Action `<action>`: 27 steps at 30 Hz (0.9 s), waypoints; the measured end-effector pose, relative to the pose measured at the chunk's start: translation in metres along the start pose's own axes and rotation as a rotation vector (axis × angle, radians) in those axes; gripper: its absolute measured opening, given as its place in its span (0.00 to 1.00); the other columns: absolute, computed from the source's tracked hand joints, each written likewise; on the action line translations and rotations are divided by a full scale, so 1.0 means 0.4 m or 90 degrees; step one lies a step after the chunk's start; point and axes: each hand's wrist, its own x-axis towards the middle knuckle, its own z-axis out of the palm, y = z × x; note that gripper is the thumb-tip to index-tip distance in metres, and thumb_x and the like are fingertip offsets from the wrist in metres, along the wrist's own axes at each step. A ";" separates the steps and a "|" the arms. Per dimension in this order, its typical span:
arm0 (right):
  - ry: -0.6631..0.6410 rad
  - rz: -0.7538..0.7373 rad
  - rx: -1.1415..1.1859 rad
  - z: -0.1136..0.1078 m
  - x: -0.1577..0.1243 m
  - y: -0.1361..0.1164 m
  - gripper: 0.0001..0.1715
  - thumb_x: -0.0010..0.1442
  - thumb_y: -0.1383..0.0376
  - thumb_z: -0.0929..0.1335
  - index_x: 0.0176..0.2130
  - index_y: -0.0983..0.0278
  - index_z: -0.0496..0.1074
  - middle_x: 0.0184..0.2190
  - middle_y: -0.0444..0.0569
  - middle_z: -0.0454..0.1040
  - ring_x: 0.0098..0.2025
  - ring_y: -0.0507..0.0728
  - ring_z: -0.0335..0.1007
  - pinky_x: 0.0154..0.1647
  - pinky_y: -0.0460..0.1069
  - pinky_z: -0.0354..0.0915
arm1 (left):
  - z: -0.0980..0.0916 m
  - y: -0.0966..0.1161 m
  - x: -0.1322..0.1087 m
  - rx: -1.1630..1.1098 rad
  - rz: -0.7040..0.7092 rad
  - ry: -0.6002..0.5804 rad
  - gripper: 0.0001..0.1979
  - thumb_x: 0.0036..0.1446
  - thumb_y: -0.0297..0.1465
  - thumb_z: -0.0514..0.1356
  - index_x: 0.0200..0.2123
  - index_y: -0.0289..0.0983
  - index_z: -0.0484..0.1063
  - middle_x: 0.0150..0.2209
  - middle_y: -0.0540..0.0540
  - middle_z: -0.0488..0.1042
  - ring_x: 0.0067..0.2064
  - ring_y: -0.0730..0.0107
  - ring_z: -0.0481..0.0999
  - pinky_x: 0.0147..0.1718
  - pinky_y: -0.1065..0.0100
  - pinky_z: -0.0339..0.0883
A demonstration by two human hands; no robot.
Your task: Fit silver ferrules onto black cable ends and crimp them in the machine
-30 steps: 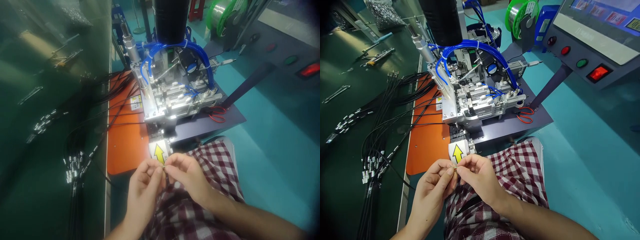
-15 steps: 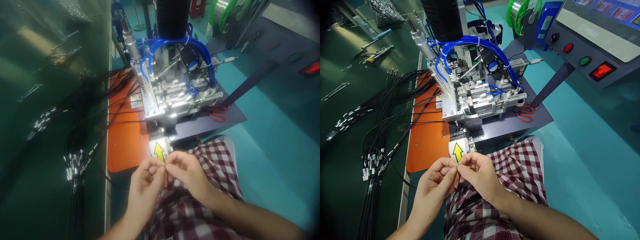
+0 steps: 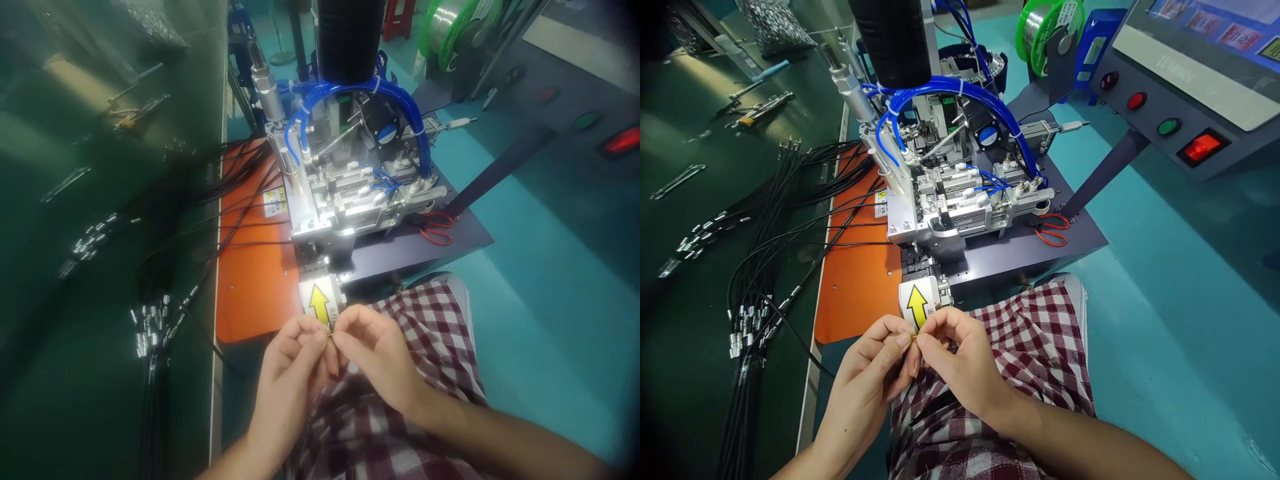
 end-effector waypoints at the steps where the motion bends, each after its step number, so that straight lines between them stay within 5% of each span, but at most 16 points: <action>1: -0.002 -0.004 -0.006 -0.002 0.001 -0.001 0.03 0.54 0.71 0.67 0.29 0.64 0.67 0.20 0.41 0.71 0.23 0.51 0.68 0.27 0.47 0.64 | -0.001 0.000 0.000 0.005 0.003 0.002 0.11 0.60 0.37 0.58 0.31 0.35 0.65 0.20 0.51 0.69 0.17 0.84 0.53 0.17 0.77 0.43; 20: -0.052 0.028 -0.012 0.013 -0.005 0.004 0.11 0.63 0.64 0.63 0.28 0.62 0.61 0.18 0.39 0.67 0.21 0.50 0.65 0.24 0.46 0.62 | 0.012 -0.023 -0.004 -0.017 0.055 -0.009 0.10 0.61 0.37 0.58 0.32 0.37 0.64 0.19 0.54 0.66 0.23 0.78 0.65 0.23 0.77 0.57; 27: -0.017 -0.268 -0.356 -0.011 -0.011 0.014 0.10 0.60 0.67 0.62 0.26 0.62 0.61 0.25 0.45 0.65 0.28 0.54 0.62 0.30 0.50 0.58 | 0.011 -0.020 -0.008 0.044 0.011 -0.014 0.12 0.61 0.39 0.57 0.32 0.36 0.64 0.20 0.55 0.63 0.21 0.80 0.57 0.21 0.77 0.52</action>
